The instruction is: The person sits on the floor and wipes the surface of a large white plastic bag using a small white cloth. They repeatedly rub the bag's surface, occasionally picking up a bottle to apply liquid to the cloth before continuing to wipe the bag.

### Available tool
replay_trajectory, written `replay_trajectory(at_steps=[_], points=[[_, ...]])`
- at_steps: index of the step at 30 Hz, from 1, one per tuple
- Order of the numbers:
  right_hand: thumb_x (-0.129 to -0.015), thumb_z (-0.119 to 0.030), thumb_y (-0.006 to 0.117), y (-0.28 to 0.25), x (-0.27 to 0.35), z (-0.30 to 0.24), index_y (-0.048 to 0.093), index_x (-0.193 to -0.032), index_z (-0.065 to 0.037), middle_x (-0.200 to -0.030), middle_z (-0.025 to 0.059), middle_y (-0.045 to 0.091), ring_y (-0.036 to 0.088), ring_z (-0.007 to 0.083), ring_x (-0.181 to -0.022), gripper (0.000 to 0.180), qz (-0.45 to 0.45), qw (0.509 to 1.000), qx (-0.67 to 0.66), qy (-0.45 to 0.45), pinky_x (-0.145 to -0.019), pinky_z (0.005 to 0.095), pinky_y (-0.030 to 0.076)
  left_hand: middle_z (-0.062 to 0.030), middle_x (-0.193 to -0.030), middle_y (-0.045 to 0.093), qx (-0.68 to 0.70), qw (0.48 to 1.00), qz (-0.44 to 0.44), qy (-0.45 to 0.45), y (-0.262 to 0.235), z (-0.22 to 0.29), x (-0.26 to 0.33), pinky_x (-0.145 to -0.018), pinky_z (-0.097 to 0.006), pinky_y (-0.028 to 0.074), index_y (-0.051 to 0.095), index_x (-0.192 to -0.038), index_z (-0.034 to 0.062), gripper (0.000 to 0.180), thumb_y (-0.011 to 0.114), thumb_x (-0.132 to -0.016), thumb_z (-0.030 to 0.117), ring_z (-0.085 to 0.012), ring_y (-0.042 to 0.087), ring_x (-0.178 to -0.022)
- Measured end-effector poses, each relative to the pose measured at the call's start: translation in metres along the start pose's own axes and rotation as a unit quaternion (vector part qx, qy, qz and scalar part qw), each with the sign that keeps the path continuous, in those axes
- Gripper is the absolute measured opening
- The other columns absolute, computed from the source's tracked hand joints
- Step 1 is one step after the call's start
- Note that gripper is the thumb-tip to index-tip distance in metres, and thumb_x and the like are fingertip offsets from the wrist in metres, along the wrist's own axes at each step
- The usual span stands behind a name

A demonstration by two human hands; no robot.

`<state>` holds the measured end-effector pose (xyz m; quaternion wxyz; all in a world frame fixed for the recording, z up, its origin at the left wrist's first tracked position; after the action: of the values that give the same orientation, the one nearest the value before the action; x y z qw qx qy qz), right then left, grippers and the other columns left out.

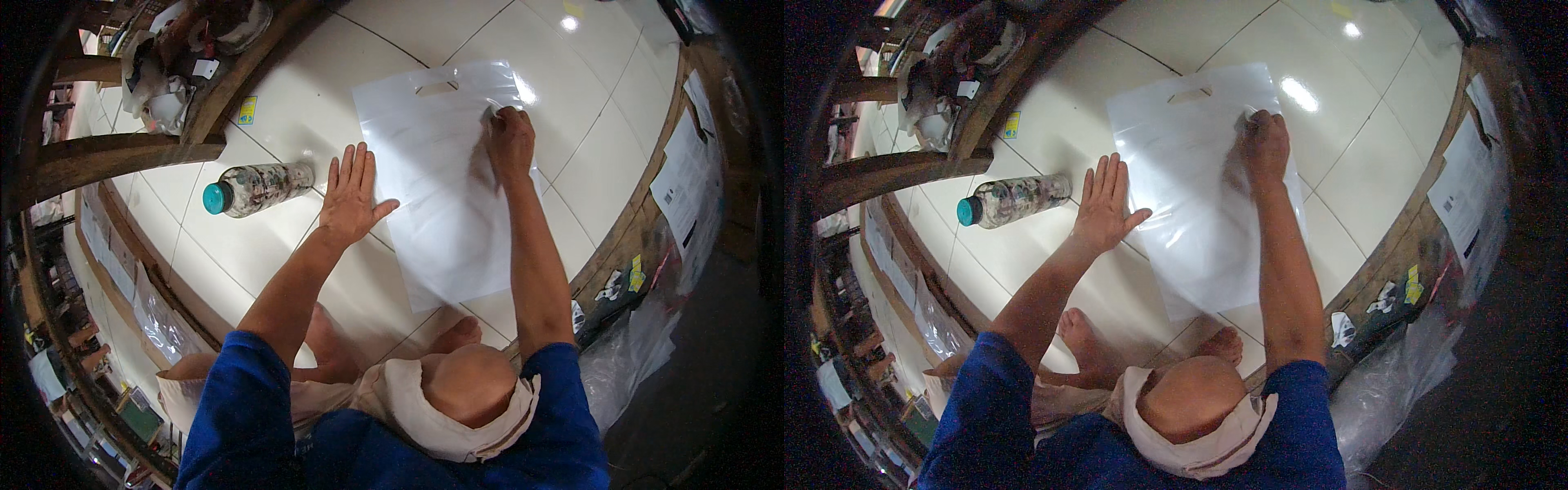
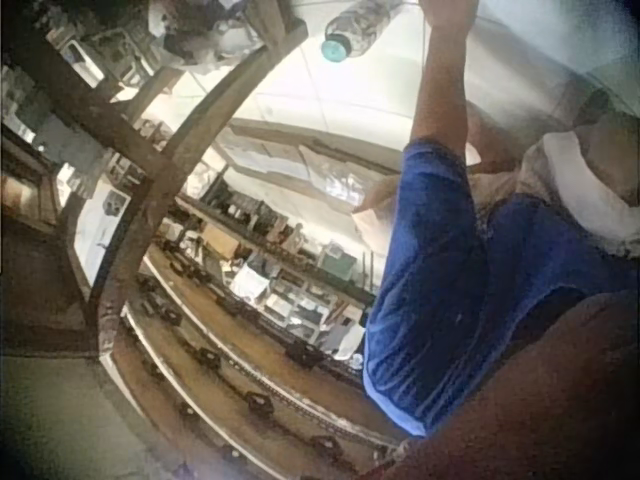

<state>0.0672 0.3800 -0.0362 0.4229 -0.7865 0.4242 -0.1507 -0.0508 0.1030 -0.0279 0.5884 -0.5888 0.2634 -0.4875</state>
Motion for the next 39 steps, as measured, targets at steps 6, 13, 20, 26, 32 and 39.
replay_trajectory(at_steps=[6,13,20,26,32,39], points=[[-0.085,-0.007,0.055,0.103,0.051,-0.107,0.065,-0.093,-0.003,-0.094,0.0172,0.062,0.062,0.0342,-0.092,0.013,-0.037,0.976,-0.018,-0.215,-0.084,0.0434,0.051,-0.027,-0.157,0.013,0.009,1.0,0.005,0.01,0.008,0.001,-0.004,-0.119,-0.054,0.009,0.014,-0.15,-0.0084,0.1,0.045,-0.091,0.067,-0.0388,0.007,-0.148],[-0.086,-0.012,0.058,0.051,0.005,-0.044,0.061,-0.093,-0.003,-0.095,0.0202,0.06,0.06,0.0383,-0.092,0.012,-0.053,0.996,-0.006,-0.066,-0.08,0.0492,0.049,-0.0233,-0.159,0.014,-0.007,1.0,-0.017,0.004,-0.004,-0.005,0.002,-0.121,-0.049,0.009,0.019,-0.15,-0.007,0.101,0.045,-0.088,0.069,-0.0344,0.008,-0.149],[-0.086,-0.01,0.06,0.055,0.027,-0.04,0.064,-0.097,-0.002,-0.094,0.0167,0.063,0.061,0.0338,-0.092,0.014,-0.012,0.992,-0.029,-0.12,-0.085,0.0446,0.048,-0.0277,-0.157,0.014,0.022,1.0,0.01,0.015,0.002,0.004,-0.006,-0.119,-0.053,0.01,0.018,-0.148,-0.0108,0.103,0.052,-0.087,0.066,-0.0386,0.008,-0.148],[-0.084,-0.005,0.056,0.094,0.064,-0.075,0.065,-0.09,-0.004,-0.09,0.0174,0.061,0.062,0.0329,-0.091,0.011,0.03,0.982,0.033,-0.182,-0.081,0.0429,0.05,-0.0225,-0.159,0.011,-0.028,0.999,-0.033,0.019,-0.005,0.004,-0.001,-0.121,-0.047,0.01,0.018,-0.149,-0.0078,0.102,0.045,-0.088,0.069,-0.034,0.007,-0.149],[-0.086,-0.017,0.065,-0.024,0.005,0.024,0.062,-0.09,-0.003,-0.088,0.0163,0.061,0.059,0.0342,-0.083,0.015,0.012,0.997,-0.004,0.077,-0.076,0.0432,0.047,-0.0234,-0.159,0.011,-0.008,0.999,-0.026,0.017,-0.008,0.0,0.001,-0.12,-0.049,0.012,0.019,-0.148,-0.0097,0.101,0.054,-0.087,0.063,-0.0372,0.01,-0.149],[-0.091,-0.013,0.051,0.1,0.077,-0.101,0.061,-0.118,-0.004,-0.117,0.0184,0.063,0.059,0.0326,-0.111,0.03,-0.175,0.969,-0.022,-0.176,-0.102,0.0438,0.043,-0.0236,-0.158,0.013,-0.04,0.998,-0.047,0.025,-0.011,0.006,-0.001,-0.12,-0.049,0.014,0.023,-0.147,-0.0102,0.1,0.052,-0.088,0.065,-0.0374,0.01,-0.148]])
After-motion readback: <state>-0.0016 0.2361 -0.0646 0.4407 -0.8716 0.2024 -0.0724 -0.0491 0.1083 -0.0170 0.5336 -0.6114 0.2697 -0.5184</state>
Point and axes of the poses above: each hand's wrist, its own x-axis away from the middle knuckle, its own y-axis out of the palm, z = x × y, the point moved 5 cm from there along -x, towards the middle knuckle
